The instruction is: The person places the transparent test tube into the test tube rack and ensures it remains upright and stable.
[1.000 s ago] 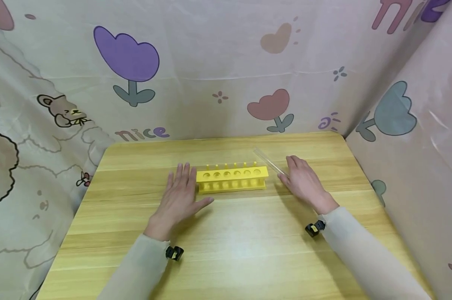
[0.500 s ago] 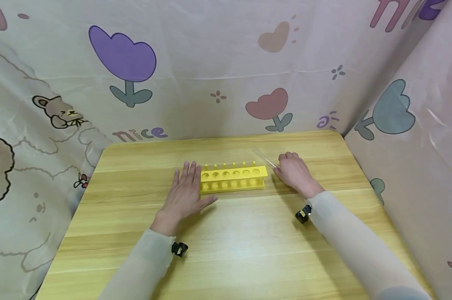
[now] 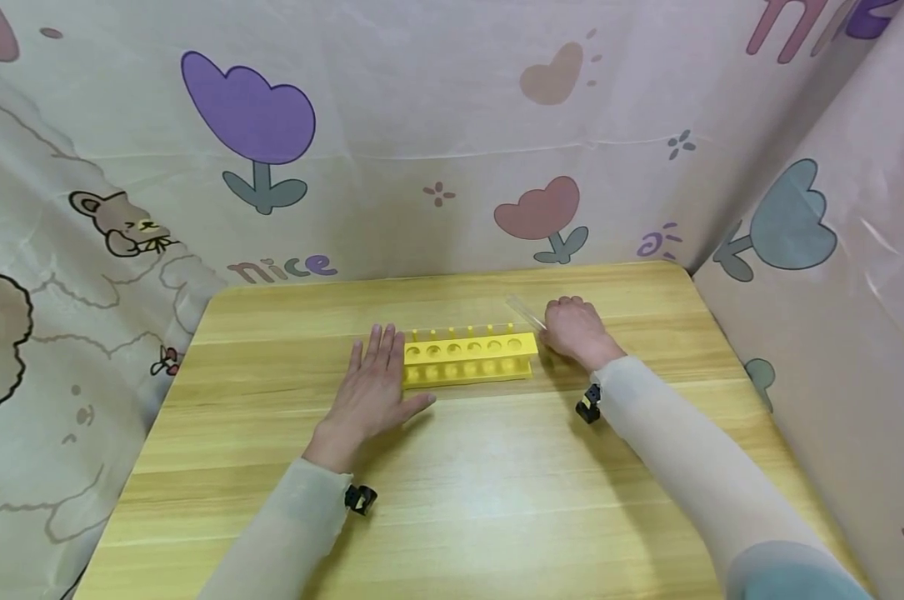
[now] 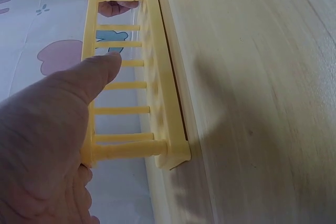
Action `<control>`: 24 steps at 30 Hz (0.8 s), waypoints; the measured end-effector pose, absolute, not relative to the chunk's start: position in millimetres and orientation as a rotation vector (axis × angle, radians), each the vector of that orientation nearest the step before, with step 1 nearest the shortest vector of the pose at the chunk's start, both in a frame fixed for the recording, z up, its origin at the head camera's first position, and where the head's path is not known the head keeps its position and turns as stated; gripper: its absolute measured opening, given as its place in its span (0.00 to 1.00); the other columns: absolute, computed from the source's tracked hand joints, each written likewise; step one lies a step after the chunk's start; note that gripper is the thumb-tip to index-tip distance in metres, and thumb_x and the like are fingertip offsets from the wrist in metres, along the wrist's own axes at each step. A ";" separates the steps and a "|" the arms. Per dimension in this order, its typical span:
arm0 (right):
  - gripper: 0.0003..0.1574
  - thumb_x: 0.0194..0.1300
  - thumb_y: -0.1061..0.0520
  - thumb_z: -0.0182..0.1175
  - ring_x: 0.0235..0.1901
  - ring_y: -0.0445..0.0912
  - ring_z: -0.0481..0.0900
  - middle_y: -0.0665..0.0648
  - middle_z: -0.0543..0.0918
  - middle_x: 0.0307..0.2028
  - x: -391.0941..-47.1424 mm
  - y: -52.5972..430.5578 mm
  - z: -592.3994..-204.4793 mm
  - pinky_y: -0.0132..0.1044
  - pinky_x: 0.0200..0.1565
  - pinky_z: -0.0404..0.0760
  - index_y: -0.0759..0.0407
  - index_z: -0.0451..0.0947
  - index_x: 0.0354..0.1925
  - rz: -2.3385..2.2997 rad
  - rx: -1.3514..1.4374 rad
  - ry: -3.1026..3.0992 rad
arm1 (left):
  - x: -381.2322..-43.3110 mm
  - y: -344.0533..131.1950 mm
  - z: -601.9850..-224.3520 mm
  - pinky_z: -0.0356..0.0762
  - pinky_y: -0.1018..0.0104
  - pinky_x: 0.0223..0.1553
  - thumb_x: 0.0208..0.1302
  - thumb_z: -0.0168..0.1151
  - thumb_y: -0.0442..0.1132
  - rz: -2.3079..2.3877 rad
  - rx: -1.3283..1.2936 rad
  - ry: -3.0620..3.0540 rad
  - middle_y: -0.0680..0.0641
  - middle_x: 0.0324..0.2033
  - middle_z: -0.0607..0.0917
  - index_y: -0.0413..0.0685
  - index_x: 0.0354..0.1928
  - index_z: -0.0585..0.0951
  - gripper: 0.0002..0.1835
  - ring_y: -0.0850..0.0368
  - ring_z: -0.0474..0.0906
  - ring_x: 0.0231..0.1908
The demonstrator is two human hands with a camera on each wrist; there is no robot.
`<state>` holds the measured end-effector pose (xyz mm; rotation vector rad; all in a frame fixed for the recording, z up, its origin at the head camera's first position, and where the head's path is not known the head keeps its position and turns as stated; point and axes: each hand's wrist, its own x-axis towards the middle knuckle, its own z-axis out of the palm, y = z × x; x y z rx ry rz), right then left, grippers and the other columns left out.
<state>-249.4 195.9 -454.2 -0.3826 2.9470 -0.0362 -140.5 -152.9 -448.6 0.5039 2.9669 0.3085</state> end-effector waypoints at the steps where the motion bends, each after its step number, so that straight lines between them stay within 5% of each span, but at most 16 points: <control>1: 0.27 0.73 0.48 0.64 0.49 0.61 0.77 0.66 0.82 0.46 -250.7 195.4 -454.9 0.58 0.57 0.79 0.72 0.79 0.52 -0.032 -0.375 2.939 | -140.4 -152.8 -448.7 0.28 0.38 0.82 0.71 0.57 0.72 0.310 0.503 2.968 0.36 0.84 0.37 0.37 0.84 0.39 0.62 0.39 0.28 0.84; 10: 0.18 0.76 0.48 0.59 0.44 0.57 0.76 0.61 0.81 0.39 -259.7 192.2 -460.2 0.54 0.53 0.79 0.64 0.81 0.42 0.008 -0.342 2.875 | -140.3 -151.9 -448.9 0.26 0.40 0.82 0.71 0.58 0.70 0.314 0.489 2.962 0.37 0.84 0.36 0.37 0.84 0.38 0.62 0.40 0.28 0.84; 24: 0.18 0.74 0.50 0.61 0.45 0.60 0.84 0.64 0.87 0.41 -250.3 194.8 -443.0 0.60 0.57 0.74 0.66 0.79 0.48 -0.283 -0.293 3.022 | -141.4 -151.4 -450.0 0.27 0.40 0.82 0.71 0.59 0.70 0.316 0.477 2.962 0.35 0.84 0.37 0.38 0.84 0.38 0.62 0.39 0.29 0.84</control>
